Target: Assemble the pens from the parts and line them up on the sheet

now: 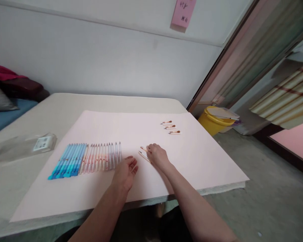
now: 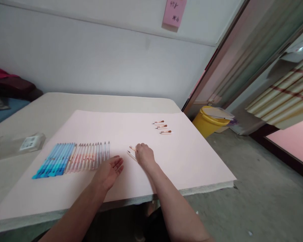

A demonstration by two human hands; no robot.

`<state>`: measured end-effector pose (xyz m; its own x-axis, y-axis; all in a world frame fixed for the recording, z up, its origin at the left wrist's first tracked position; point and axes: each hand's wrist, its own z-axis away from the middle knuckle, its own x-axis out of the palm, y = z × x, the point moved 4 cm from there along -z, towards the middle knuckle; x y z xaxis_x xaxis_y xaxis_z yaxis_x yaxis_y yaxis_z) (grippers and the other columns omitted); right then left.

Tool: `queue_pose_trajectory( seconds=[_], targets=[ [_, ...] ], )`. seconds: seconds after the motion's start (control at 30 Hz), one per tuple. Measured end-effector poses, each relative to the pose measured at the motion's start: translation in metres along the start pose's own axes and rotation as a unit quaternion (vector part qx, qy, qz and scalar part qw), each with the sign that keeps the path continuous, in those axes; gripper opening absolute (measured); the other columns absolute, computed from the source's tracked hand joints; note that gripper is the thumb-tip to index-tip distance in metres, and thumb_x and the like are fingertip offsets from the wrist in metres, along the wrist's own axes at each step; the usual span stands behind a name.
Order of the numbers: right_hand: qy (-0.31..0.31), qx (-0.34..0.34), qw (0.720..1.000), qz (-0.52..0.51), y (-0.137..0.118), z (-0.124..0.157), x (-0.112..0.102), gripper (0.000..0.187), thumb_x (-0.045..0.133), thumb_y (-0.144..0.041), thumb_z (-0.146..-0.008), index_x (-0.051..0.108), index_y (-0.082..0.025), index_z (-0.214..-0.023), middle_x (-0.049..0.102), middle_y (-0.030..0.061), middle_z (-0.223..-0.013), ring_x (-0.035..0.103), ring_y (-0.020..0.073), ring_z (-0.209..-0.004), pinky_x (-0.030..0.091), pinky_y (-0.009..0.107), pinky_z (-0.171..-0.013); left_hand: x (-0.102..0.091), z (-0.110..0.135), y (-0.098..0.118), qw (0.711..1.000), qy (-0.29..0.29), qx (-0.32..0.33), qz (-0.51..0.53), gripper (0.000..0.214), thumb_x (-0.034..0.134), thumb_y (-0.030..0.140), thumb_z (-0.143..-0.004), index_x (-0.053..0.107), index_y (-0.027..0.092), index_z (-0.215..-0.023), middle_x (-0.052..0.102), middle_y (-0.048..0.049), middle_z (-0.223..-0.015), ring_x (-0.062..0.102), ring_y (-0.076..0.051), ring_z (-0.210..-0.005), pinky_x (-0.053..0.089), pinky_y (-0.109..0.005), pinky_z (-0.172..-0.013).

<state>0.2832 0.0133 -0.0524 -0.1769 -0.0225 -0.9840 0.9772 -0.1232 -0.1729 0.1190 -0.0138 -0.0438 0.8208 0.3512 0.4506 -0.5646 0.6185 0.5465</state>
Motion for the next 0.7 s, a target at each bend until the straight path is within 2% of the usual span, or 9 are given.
queue_pose_trajectory(
  seconds=[0.07, 0.17, 0.3, 0.53, 0.7],
  targets=[
    [-0.002, -0.012, 1.000, 0.010, -0.005, 0.005, -0.005, 0.026, 0.036, -0.026, -0.090, 0.060, -0.020, -0.097, 0.063, 0.0082, -0.101, 0.057, 0.0195, -0.093, 0.038, 0.027, -0.067, 0.000, -0.001, 0.000, 1.000, -0.003, 0.001, -0.001, 0.013, 0.055, 0.003, -0.073, 0.055, 0.013, -0.081, 0.060, -0.0072, -0.080, 0.059, -0.011, -0.069, 0.047, -0.023, -0.061],
    [-0.039, -0.028, 0.998, 0.029, -0.016, 0.012, -0.003, 0.028, 0.036, -0.030, -0.090, 0.061, -0.019, -0.096, 0.065, 0.0097, -0.098, 0.061, 0.0209, -0.086, 0.040, 0.030, -0.067, 0.000, -0.002, -0.001, 1.000, -0.006, 0.000, -0.001, 0.013, 0.055, 0.003, -0.073, 0.055, 0.013, -0.081, 0.060, -0.0068, -0.079, 0.058, -0.011, -0.068, 0.047, -0.023, -0.060],
    [-0.076, -0.020, 0.996, 0.045, -0.026, 0.014, 0.005, 0.027, 0.040, -0.025, -0.086, 0.062, -0.015, -0.099, 0.066, 0.0136, -0.098, 0.064, 0.0244, -0.084, 0.044, 0.033, -0.068, 0.000, -0.004, -0.006, 1.000, 0.002, -0.009, -0.006, 0.014, 0.055, 0.003, -0.072, 0.055, 0.014, -0.080, 0.059, -0.0055, -0.079, 0.058, -0.011, -0.068, 0.046, -0.023, -0.061],
    [-0.079, -0.019, 0.996, 0.046, -0.032, 0.010, 0.007, 0.025, 0.047, -0.021, -0.078, 0.064, -0.013, -0.095, 0.069, 0.0139, -0.094, 0.065, 0.0262, -0.086, 0.045, 0.034, -0.069, 0.002, -0.008, -0.020, 0.998, 0.011, -0.056, -0.037, 0.011, 0.053, 0.007, -0.074, 0.054, 0.016, -0.068, 0.062, -0.0069, -0.085, 0.059, -0.012, -0.075, 0.044, -0.024, -0.067],
    [-0.108, -0.026, 0.994, 0.003, -0.041, 0.014, 0.004, 0.024, 0.049, -0.031, -0.080, 0.066, -0.018, -0.090, 0.069, 0.0113, -0.094, 0.064, 0.0240, -0.087, 0.044, 0.031, -0.068, 0.006, -0.017, -0.024, 0.998, -0.028, -0.047, -0.024, 0.018, 0.050, 0.006, -0.076, 0.055, 0.016, -0.062, 0.060, -0.0034, -0.068, 0.056, -0.011, -0.059, 0.042, -0.023, -0.060]
  ],
)
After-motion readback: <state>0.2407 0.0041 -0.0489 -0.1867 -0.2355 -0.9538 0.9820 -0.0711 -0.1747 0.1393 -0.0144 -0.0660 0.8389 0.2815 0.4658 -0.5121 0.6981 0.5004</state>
